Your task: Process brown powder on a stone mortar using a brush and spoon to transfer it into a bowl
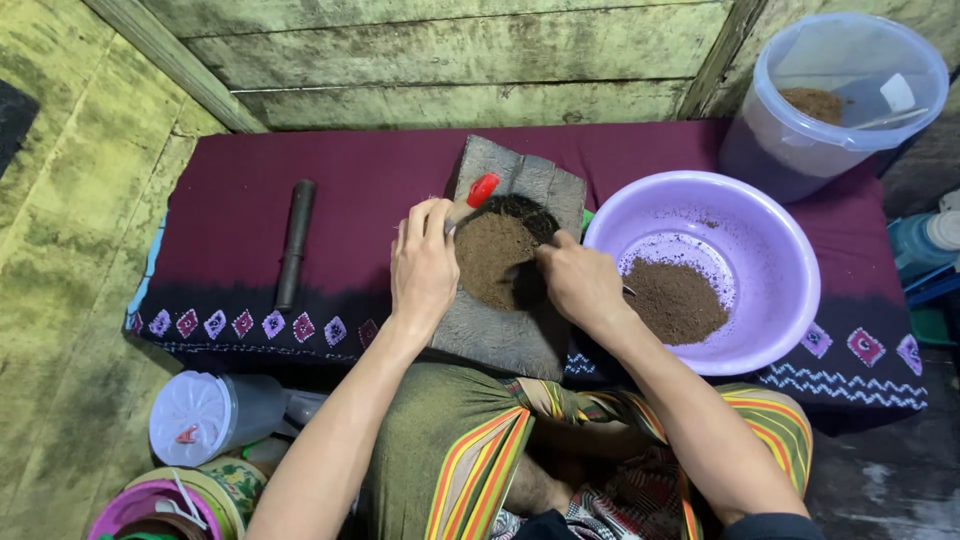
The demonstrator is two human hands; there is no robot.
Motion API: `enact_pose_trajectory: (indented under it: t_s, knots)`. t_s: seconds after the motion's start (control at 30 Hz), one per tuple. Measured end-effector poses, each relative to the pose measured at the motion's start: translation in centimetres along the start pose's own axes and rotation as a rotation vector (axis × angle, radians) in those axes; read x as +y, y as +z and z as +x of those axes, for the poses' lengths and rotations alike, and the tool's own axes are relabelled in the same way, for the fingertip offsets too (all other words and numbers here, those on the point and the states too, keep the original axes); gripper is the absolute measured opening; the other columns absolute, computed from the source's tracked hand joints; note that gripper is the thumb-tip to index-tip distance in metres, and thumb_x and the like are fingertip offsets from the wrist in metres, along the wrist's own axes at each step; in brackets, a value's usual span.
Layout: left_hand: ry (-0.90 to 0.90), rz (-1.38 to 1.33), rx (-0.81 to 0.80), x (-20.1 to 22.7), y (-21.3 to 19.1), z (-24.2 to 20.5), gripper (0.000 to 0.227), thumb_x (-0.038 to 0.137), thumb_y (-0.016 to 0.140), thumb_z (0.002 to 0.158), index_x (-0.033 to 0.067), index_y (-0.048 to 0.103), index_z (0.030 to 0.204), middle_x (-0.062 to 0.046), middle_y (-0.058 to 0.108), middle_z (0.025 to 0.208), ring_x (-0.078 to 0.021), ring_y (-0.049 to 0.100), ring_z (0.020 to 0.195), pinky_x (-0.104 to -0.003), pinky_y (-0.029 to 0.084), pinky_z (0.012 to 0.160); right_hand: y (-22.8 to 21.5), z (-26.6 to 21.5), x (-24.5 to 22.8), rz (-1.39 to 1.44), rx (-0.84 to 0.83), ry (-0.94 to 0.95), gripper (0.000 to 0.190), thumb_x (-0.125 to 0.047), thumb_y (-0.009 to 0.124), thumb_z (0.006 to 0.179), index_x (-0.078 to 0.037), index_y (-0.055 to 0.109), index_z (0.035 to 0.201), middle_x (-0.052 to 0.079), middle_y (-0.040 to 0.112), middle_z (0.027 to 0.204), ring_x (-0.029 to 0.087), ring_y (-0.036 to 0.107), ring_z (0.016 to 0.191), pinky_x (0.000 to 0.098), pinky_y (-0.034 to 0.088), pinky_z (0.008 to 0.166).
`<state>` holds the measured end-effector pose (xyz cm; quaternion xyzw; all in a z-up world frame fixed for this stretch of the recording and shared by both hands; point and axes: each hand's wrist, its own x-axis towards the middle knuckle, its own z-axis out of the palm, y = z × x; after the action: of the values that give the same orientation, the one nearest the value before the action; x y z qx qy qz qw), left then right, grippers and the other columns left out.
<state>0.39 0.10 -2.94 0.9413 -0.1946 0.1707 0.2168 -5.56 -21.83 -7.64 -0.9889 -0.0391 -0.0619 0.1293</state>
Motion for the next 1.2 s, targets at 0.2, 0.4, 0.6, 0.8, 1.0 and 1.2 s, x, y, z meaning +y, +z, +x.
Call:
enact_pose_trajectory:
  t_s: [0.2, 0.4, 0.6, 0.8, 1.0, 1.2]
  knots:
    - [-0.01, -0.046, -0.048, -0.5, -0.2, 0.2, 0.032, 0.009, 0.054, 0.099, 0.0148, 0.056, 0.13, -0.006, 0.053, 0.126, -0.0364, 0.059, 0.113, -0.058, 0.055, 0.084, 0.9, 2.4, 0.4, 0.015, 0.09, 0.169, 0.018, -0.009, 0.047, 0.097, -0.009, 0.064, 0.104, 0.01, 0.055, 0.106, 0.046, 0.073, 0.074, 0.0569, 0.059, 0.065]
    - [-0.036, -0.082, -0.035, 0.3, -1.1, -0.1, 0.03, 0.013, 0.052, 0.101, 0.015, 0.056, 0.131, -0.006, 0.053, 0.126, -0.0364, 0.057, 0.114, -0.056, 0.053, 0.087, 0.2, 2.8, -1.8, -0.136, 0.182, 0.112, 0.021, -0.009, 0.051, 0.098, -0.01, 0.069, 0.11, 0.01, 0.051, 0.111, 0.038, 0.074, 0.085, 0.0508, 0.062, 0.065]
    - [-0.037, -0.153, -0.051, -0.6, -1.0, -0.1, 0.029, 0.014, 0.051, 0.101, 0.017, 0.056, 0.129, -0.008, 0.055, 0.126, -0.0387, 0.059, 0.114, -0.058, 0.054, 0.086, 0.8, 0.7, -1.4, -0.199, -0.019, 0.037, 0.03, -0.009, 0.052, 0.097, -0.016, 0.077, 0.111, 0.01, 0.055, 0.115, 0.034, 0.076, 0.074, 0.0497, 0.062, 0.061]
    - [-0.06, -0.163, -0.033, -0.3, -1.1, 0.2, 0.027, 0.017, 0.051, 0.102, 0.0184, 0.056, 0.128, -0.006, 0.055, 0.126, -0.0364, 0.059, 0.116, -0.057, 0.054, 0.089, 0.3, 0.1, -1.5, -0.049, -0.013, 0.053, 0.025, -0.011, 0.048, 0.095, -0.016, 0.07, 0.105, 0.008, 0.055, 0.106, 0.041, 0.075, 0.073, 0.0536, 0.061, 0.062]
    - [-0.072, -0.205, -0.04, 0.0, -1.4, 0.2, 0.024, 0.014, 0.049, 0.103, 0.0175, 0.058, 0.125, -0.006, 0.057, 0.123, -0.0341, 0.061, 0.115, -0.056, 0.054, 0.088, 1.3, 3.3, -1.9, -0.029, 0.108, 0.155, 0.016, -0.01, 0.044, 0.102, -0.012, 0.055, 0.113, 0.009, 0.053, 0.105, 0.04, 0.074, 0.076, 0.0539, 0.061, 0.065]
    - [-0.04, -0.185, -0.015, 0.2, -1.8, 0.3, 0.023, 0.015, 0.048, 0.103, 0.0183, 0.056, 0.124, -0.005, 0.055, 0.123, -0.0336, 0.06, 0.114, -0.054, 0.055, 0.087, 0.7, 3.9, -3.7, -0.064, 0.08, 0.178, 0.024, -0.008, 0.045, 0.101, -0.014, 0.058, 0.119, 0.011, 0.056, 0.112, 0.043, 0.074, 0.077, 0.0557, 0.061, 0.068]
